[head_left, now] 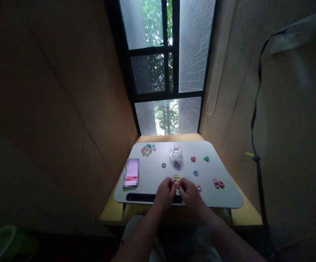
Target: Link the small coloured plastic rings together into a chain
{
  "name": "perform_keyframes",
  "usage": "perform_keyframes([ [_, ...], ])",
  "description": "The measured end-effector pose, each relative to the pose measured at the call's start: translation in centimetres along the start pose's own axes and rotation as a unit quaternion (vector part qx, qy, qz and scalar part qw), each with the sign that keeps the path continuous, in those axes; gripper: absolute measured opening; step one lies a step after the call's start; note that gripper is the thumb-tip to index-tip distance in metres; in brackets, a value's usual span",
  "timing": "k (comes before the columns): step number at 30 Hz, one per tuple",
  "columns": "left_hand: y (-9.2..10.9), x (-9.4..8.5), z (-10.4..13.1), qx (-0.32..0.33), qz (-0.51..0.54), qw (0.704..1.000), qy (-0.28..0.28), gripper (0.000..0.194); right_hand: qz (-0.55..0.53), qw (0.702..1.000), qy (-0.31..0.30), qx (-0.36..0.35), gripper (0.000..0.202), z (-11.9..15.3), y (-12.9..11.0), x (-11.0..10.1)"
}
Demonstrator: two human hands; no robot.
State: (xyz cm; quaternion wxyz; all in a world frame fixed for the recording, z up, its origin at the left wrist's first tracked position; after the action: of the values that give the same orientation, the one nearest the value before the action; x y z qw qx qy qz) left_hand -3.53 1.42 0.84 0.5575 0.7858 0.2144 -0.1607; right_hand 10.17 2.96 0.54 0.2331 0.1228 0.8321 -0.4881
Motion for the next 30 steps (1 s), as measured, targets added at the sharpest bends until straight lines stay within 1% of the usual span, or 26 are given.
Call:
perform_keyframes([
  [8,0.14,0.01,0.18,0.009,0.004,1.000,-0.004,0.009,0.008,1.000,0.004,0.009,0.014,0.01,-0.21,-0.04],
  [16,0.25,-0.09,0.13,0.002,0.005,1.000,-0.004,0.010,0.022,1.000,0.003,0.018,0.013,0.11,0.02,0.08],
  [30,0.44,-0.04,0.22,-0.001,-0.007,1.000,-0.015,0.009,0.039,0.999,0.004,0.011,0.014,0.17,-0.11,0.05],
])
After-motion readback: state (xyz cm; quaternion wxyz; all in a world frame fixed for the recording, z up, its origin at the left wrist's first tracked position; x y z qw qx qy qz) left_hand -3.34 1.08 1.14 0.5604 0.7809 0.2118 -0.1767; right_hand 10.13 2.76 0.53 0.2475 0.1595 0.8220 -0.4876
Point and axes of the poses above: each hand's wrist, its own z-axis away from the middle knuckle, its own x-axis out of the palm, y = z × x, the point moved 4 cm from there along -z, towards the middle knuckle, and after that the axes turned 1 degree about -z, right-handed, at the moved point
